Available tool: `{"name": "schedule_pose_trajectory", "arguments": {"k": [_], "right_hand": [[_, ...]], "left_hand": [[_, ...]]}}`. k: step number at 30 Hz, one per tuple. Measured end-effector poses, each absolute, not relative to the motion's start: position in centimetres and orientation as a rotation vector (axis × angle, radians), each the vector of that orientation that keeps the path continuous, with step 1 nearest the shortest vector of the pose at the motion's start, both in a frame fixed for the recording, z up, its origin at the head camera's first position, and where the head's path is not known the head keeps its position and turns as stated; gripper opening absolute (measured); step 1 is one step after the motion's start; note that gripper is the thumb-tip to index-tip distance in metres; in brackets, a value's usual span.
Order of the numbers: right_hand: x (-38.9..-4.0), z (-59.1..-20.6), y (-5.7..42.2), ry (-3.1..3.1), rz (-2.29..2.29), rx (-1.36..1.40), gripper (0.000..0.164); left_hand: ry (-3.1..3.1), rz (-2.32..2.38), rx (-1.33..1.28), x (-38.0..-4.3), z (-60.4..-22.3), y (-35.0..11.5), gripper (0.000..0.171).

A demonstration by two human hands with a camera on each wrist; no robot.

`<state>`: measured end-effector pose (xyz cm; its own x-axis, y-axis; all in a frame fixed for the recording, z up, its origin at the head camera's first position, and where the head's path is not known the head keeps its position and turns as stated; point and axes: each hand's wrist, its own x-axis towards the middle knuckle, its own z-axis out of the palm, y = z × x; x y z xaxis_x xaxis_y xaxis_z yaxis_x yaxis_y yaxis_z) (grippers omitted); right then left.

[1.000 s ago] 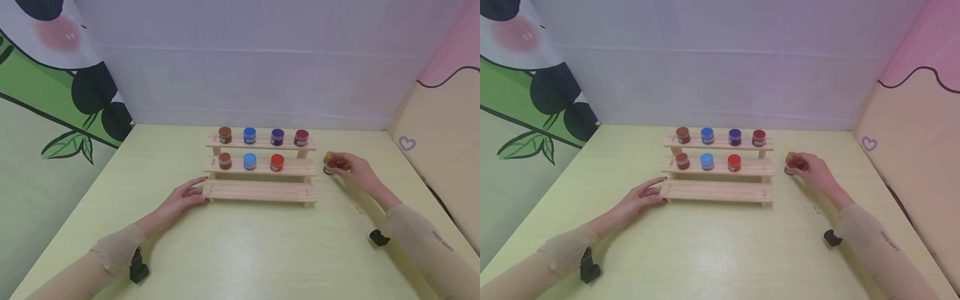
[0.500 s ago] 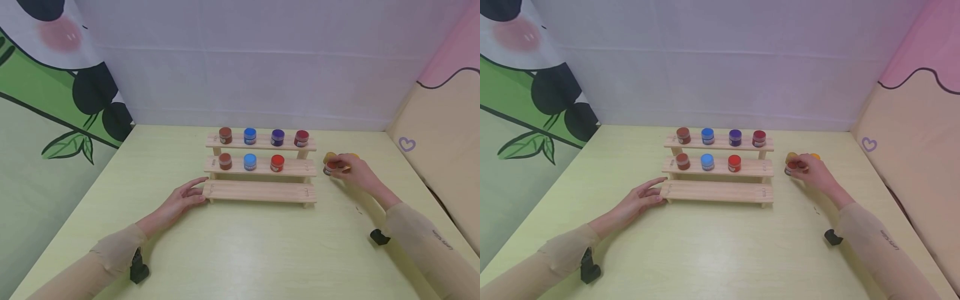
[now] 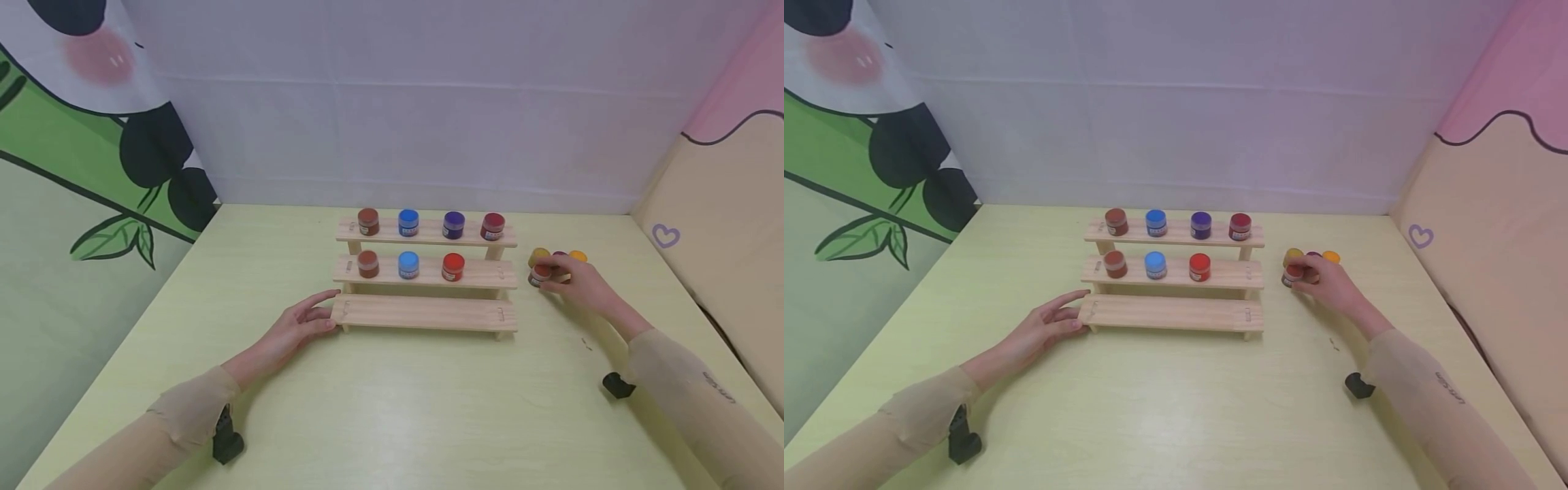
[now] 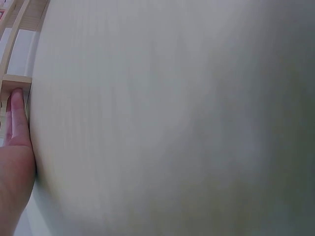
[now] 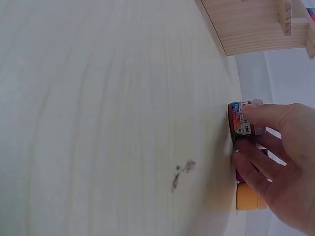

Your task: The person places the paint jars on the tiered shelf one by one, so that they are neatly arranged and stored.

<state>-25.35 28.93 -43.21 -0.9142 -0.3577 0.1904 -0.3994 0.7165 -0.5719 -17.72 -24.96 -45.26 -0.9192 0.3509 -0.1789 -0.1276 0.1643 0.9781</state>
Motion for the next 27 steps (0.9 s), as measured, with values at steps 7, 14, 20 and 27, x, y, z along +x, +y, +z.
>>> {"name": "schedule_pose_trajectory", "arguments": {"k": [7, 14, 20, 27], "right_hand": [[-25.3, -42.9, 28.6, -2.841, 0.912, 0.581, 0.038], [-25.2, -41.8, 28.3, -2.804, 0.821, 0.542, 0.039], [-25.0, -40.5, 28.2, -2.749, 0.857, 0.529, 0.039], [-24.3, -38.9, 27.5, -2.741, 0.947, 0.484, 0.04]], "left_hand": [[2.083, 1.804, 0.199, -17.7, -45.3, -25.0, 0.067], [2.093, 1.792, 0.199, -17.7, -45.2, -25.1, 0.067], [2.084, 1.799, 0.198, -17.6, -45.2, -25.0, 0.067], [2.07, 1.815, 0.207, -17.6, -45.1, -25.1, 0.067]]}}
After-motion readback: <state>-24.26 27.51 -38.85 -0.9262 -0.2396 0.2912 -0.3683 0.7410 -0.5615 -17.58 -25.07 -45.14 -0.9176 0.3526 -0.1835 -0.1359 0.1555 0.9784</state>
